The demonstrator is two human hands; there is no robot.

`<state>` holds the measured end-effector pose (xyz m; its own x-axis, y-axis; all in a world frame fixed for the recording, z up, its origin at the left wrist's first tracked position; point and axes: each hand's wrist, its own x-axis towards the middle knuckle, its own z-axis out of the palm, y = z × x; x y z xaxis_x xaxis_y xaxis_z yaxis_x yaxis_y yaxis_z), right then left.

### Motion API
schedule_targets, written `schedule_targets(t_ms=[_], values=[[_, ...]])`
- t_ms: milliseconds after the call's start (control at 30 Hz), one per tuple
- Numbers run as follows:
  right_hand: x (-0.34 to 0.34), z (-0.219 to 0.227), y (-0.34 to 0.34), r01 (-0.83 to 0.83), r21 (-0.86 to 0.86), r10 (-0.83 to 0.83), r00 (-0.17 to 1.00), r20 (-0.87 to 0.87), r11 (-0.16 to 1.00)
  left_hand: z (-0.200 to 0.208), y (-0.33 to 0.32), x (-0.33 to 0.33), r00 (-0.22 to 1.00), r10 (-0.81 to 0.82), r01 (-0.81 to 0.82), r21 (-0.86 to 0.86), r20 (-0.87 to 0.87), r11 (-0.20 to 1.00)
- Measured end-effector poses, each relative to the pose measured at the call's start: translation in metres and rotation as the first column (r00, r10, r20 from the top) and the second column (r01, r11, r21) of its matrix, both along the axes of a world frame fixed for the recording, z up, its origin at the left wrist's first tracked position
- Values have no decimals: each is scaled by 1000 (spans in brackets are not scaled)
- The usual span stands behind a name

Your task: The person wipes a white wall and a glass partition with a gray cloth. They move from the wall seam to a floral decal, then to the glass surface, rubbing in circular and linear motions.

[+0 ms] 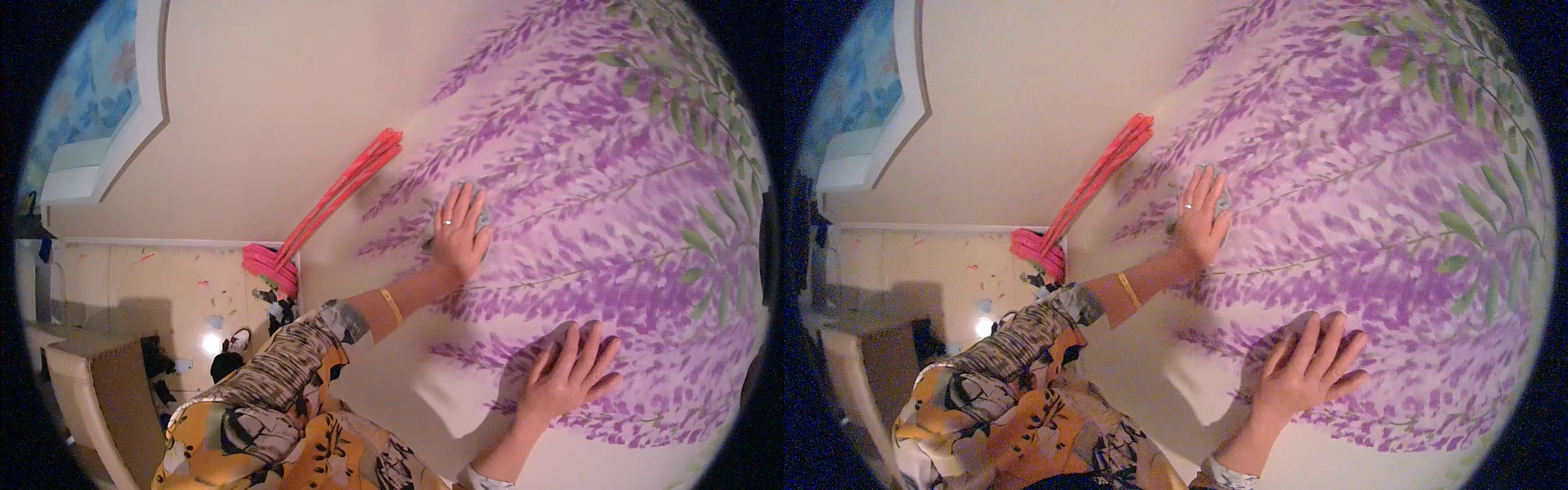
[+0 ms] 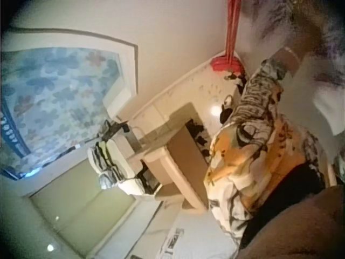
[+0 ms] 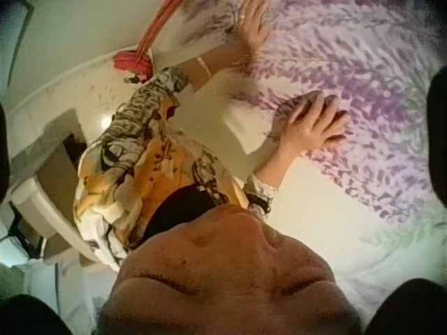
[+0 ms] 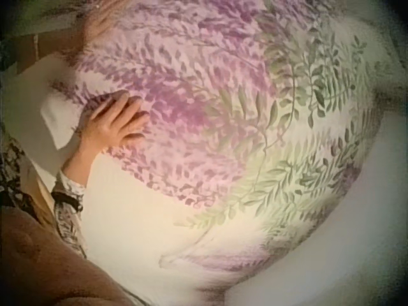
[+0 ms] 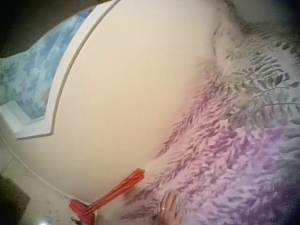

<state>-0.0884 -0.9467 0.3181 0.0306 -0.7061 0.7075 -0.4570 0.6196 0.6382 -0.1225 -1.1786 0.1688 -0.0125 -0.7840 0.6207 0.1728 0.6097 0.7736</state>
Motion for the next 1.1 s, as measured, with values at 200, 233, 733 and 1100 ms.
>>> schedule_targets(t_ms=[200, 233, 733, 1100], values=[[4, 0, -6, 5, -6, -6, 1000, -16, 1000, -93, -37, -26, 999, 43, -36, 240, -25, 970], [4, 0, -6, 8, -8, -8, 1000, -19, 1000, -112, -42, -31, 998, 58, -50, 261, -22, 964], [3, -1, -8, -42, -20, 41, 999, -20, 999, -308, 95, -55, 582, -198, -80, 298, 788, 951], [2, 2, 1, -127, -61, 131, 988, 83, 990, -35, 123, 11, 997, -70, 71, -238, 14, 969]])
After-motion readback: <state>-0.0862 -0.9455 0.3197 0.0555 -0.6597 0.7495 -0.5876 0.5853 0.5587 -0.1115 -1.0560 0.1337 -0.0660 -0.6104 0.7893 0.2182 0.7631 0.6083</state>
